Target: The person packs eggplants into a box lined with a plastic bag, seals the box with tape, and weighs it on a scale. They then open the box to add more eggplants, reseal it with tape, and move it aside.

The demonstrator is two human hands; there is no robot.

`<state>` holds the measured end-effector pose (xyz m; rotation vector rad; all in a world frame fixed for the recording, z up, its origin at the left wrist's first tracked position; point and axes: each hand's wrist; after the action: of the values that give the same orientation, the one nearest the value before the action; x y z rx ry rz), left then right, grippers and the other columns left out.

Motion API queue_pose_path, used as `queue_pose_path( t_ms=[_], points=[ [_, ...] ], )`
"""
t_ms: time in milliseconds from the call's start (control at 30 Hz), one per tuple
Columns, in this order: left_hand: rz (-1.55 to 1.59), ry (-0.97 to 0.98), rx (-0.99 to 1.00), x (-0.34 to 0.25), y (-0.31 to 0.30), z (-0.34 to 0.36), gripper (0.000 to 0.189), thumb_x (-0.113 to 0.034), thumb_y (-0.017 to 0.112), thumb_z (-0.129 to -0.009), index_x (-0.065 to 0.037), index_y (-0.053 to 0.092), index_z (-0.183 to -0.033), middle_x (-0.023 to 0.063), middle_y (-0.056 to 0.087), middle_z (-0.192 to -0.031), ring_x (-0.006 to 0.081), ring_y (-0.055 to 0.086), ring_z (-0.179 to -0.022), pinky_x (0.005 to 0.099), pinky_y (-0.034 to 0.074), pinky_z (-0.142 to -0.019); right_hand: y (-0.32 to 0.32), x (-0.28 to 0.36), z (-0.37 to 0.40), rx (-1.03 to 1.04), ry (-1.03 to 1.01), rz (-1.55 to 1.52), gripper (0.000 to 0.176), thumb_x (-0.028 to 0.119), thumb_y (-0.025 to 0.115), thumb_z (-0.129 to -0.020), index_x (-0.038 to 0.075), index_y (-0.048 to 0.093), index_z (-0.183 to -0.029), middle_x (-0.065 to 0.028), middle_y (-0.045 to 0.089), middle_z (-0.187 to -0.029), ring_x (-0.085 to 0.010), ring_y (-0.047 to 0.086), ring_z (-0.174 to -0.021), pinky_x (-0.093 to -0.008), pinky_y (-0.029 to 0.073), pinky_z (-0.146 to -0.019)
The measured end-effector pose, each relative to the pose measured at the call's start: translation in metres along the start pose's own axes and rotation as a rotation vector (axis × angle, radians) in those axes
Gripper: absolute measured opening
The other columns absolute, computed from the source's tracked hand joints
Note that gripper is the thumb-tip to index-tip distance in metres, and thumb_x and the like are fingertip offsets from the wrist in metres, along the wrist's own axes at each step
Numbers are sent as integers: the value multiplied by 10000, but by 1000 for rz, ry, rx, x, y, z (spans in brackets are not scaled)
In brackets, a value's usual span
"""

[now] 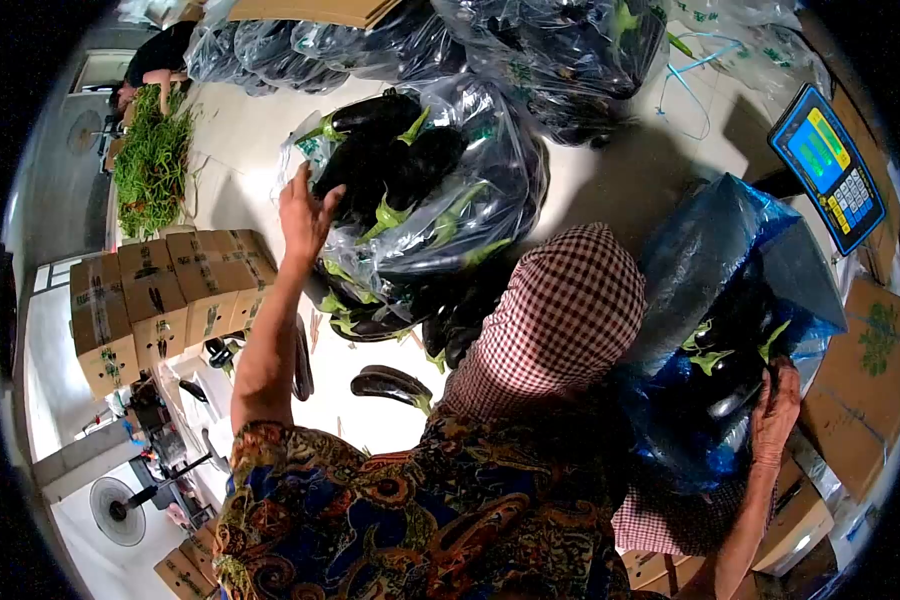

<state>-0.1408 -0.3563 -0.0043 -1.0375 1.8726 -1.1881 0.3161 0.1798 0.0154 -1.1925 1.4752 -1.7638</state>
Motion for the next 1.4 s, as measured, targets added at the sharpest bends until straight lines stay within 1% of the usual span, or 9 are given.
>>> queue_pose_path(
  t_ms=[33,267,333,500,633,933,1000,1267,1400],
  points=[
    [-6,-74,265,20,16,-8,643,-428,720,-781,2,501,-1206,244,604,-1007,424,577,-933,472,472,-785,-1,-1,-1,-7,-8,4,232,74,483,-954,-32,555,-1147,-212,581,-1138,-384,559,-1039,-409,448,-907],
    [781,-321,246,-13,36,-34,589,-375,732,-793,47,564,-1169,209,663,-991,228,641,-916,315,491,-799,-1,4,0,-34,-8,12,197,65,489,-954,-34,553,-1111,-207,584,-1063,-392,565,-962,-416,460,-837],
    [780,-227,121,-49,48,-42,591,-382,741,-779,46,572,-1150,203,659,-942,280,641,-874,351,495,-780,-2,5,-2,-15,26,6,198,63,485,-954,-30,553,-1115,-203,585,-1070,-391,564,-971,-413,459,-844],
    [128,170,20,-127,75,-35,618,-368,719,-775,-108,514,-1297,149,547,-858,329,523,-814,431,422,-693,-6,15,-5,-14,33,31,180,60,484,-954,-23,556,-1096,-197,588,-1077,-381,567,-982,-413,460,-849],
    [-192,408,85,-132,112,5,705,-245,707,-757,-222,427,-1404,133,489,-1114,328,449,-978,455,368,-789,-4,7,-3,4,65,10,181,76,493,-955,-17,550,-1100,-197,590,-1075,-375,572,-980,-413,461,-848],
    [199,-7,2,-57,86,-23,300,-184,633,-843,-76,607,-1122,198,617,-1003,402,564,-913,458,461,-813,-3,5,-5,7,51,18,186,110,486,-966,-16,553,-1085,-199,590,-1059,-380,571,-970,-414,458,-845],
    [107,-213,300,-2,100,-5,378,-251,651,-827,-62,593,-1149,230,617,-997,427,579,-931,479,467,-825,-2,7,-6,-6,64,31,182,105,481,-966,-17,553,-1080,-201,587,-1054,-383,567,-967,-415,454,-845],
    [192,-155,249,11,82,29,448,-235,676,-805,-65,576,-1207,247,605,-1019,453,568,-944,471,471,-842,-3,9,-8,13,79,17,152,80,482,-960,-28,539,-1049,-213,583,-1025,-394,561,-933,-421,455,-823],
    [434,-345,120,23,102,40,542,-185,760,-676,-100,629,-1195,182,576,-881,346,586,-877,419,485,-801,-2,9,-9,-23,53,-13,142,61,482,-955,-35,531,-1047,-217,579,-1013,-399,558,-916,-422,456,-802]
  ],
)
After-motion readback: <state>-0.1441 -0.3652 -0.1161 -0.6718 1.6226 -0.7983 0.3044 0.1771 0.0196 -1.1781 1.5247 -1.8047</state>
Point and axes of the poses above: each hand's wrist, its own z-axis away from the middle knuckle, its own y-axis out of the palm, x = y × z
